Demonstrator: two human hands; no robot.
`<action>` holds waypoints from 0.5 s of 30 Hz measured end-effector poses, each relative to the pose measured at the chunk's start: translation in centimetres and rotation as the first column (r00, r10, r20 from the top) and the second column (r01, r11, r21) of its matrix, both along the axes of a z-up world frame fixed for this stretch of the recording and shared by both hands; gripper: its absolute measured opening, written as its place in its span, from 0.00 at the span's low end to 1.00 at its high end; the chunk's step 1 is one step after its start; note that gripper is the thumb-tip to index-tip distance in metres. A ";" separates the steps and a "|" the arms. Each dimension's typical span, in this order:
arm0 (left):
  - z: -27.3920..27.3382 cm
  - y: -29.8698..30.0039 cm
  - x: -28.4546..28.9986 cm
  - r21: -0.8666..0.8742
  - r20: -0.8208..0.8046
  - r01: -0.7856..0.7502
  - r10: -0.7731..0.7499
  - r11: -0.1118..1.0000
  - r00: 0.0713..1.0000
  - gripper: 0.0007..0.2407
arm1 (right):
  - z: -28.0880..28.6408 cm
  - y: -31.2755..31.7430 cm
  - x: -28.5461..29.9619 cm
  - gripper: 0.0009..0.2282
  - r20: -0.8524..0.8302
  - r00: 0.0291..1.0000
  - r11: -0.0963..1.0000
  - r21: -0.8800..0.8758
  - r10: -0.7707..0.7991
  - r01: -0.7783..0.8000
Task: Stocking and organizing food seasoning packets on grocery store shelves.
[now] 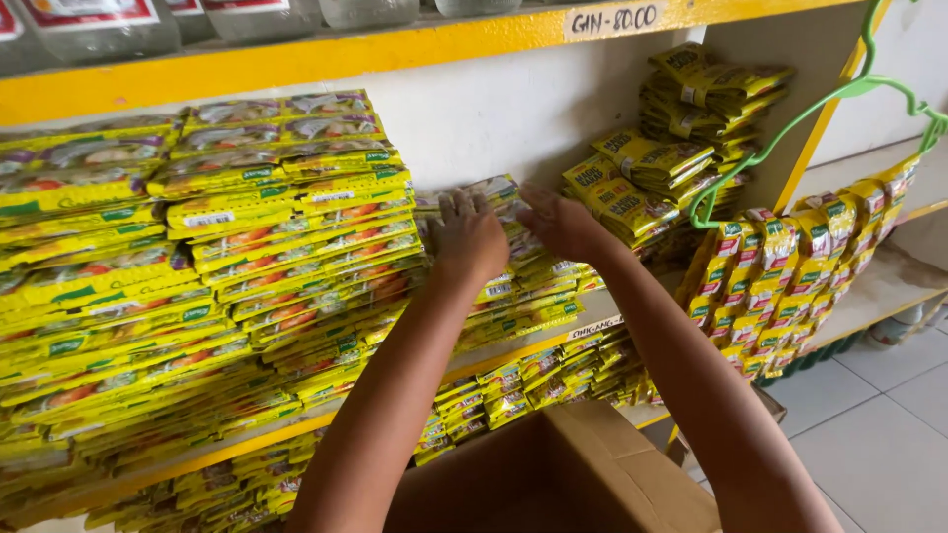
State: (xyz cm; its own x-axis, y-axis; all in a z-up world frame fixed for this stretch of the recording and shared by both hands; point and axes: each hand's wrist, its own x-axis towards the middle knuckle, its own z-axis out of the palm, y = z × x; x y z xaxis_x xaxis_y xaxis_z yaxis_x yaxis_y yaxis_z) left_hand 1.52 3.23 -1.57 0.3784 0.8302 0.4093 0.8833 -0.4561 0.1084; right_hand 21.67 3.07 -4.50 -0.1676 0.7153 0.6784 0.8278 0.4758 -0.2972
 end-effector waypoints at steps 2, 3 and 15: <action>0.0 -0.2 -0.2 -0.073 0.041 0.021 -0.018 0.997 0.999 0.30 | -1.4 1.2 0.3 0.23 0.046 0.997 0.997 -0.046 0.069 -0.067; 0.3 -0.4 -0.3 -0.130 0.007 -0.023 0.024 0.991 1.000 0.30 | -1.7 1.5 0.2 0.22 0.141 0.988 0.995 -0.090 0.056 -0.043; 0.7 -0.3 0.1 -0.341 -0.153 -0.122 0.073 0.932 0.986 0.30 | 0.7 -1.6 -2.7 0.19 0.153 0.988 0.963 -0.267 0.025 0.017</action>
